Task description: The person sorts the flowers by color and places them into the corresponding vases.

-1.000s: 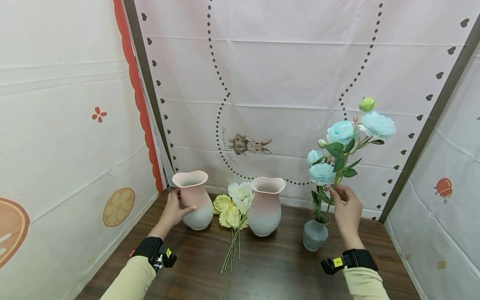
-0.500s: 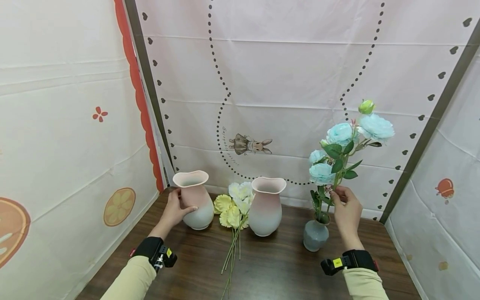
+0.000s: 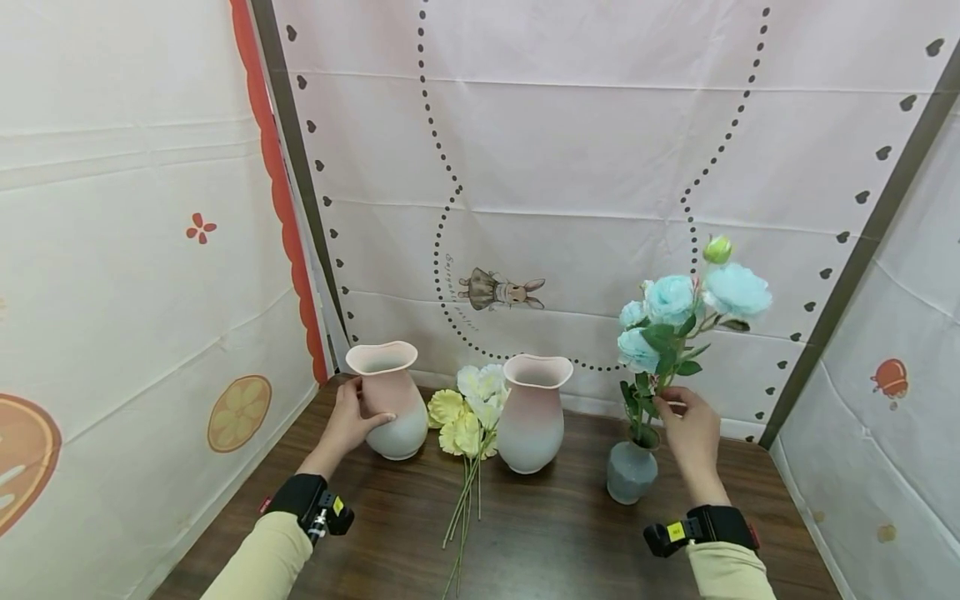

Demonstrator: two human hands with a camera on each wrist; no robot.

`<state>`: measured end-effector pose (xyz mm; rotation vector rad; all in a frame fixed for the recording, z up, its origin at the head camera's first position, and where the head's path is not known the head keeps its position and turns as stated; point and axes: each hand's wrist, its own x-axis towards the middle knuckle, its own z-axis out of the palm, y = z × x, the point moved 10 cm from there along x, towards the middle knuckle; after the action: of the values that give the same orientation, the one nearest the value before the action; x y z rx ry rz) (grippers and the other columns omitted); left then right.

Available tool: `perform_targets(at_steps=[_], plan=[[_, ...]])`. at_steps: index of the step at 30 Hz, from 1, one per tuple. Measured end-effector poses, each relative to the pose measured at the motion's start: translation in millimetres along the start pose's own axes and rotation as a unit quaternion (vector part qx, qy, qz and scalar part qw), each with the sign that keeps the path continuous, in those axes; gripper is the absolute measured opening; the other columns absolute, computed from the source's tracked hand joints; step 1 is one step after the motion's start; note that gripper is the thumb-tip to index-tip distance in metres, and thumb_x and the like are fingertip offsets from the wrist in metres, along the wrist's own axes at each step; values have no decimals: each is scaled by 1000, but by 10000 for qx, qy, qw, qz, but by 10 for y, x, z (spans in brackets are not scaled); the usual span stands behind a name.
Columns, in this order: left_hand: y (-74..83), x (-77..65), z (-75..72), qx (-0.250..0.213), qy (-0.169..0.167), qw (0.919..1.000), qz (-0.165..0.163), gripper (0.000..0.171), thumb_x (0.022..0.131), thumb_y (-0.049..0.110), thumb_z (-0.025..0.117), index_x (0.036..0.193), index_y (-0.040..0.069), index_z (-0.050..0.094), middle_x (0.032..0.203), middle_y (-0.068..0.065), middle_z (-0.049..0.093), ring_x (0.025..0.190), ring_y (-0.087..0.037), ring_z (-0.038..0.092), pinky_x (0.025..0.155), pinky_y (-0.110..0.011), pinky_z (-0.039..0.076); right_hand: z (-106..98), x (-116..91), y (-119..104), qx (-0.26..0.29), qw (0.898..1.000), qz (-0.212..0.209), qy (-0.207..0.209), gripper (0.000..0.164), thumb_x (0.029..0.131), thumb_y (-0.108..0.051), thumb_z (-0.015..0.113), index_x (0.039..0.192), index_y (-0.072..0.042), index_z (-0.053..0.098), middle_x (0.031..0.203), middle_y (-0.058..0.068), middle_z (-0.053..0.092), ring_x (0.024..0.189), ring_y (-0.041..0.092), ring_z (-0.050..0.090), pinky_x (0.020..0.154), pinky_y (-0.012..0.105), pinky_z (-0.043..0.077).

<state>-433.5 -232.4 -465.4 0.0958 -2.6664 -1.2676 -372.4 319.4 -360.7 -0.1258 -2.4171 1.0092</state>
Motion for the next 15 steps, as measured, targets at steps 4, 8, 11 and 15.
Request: perform_targets(at_steps=[4, 8, 11, 15], plan=[[1, -7, 2, -2, 24, 10000, 59, 94, 85, 21, 80, 151, -4, 18, 149, -30, 26, 143, -46, 33, 122, -56, 31, 87, -65, 74, -686, 9960, -216, -526, 28, 96, -18, 62, 106, 7, 70, 108, 30, 70, 92, 46, 69, 62, 43, 58], [9, -12, 0, 15, 39, 9999, 129, 94, 85, 21, 79, 151, -5, 17, 148, -30, 26, 142, -46, 34, 121, -55, 32, 133, -115, 171, -960, 9916, -318, -810, 33, 94, -20, 64, 110, 8, 66, 103, 32, 69, 87, 46, 68, 60, 48, 56], [3, -10, -2, 19, 37, 9999, 131, 94, 85, 21, 79, 151, -5, 17, 148, -30, 26, 142, -47, 33, 121, -55, 32, 163, -155, 250, -934, 9905, -217, -988, 39, 94, -25, 63, 116, 8, 61, 107, 33, 67, 91, 47, 67, 64, 51, 57], [1, -12, -3, 12, 25, 9999, 119, 94, 85, 21, 79, 151, -5, 17, 149, -30, 26, 143, -46, 33, 122, -55, 31, 220, -194, 353, -934, 9876, 93, -1257, 44, 95, -30, 61, 115, 9, 61, 110, 33, 67, 96, 48, 66, 71, 53, 58]])
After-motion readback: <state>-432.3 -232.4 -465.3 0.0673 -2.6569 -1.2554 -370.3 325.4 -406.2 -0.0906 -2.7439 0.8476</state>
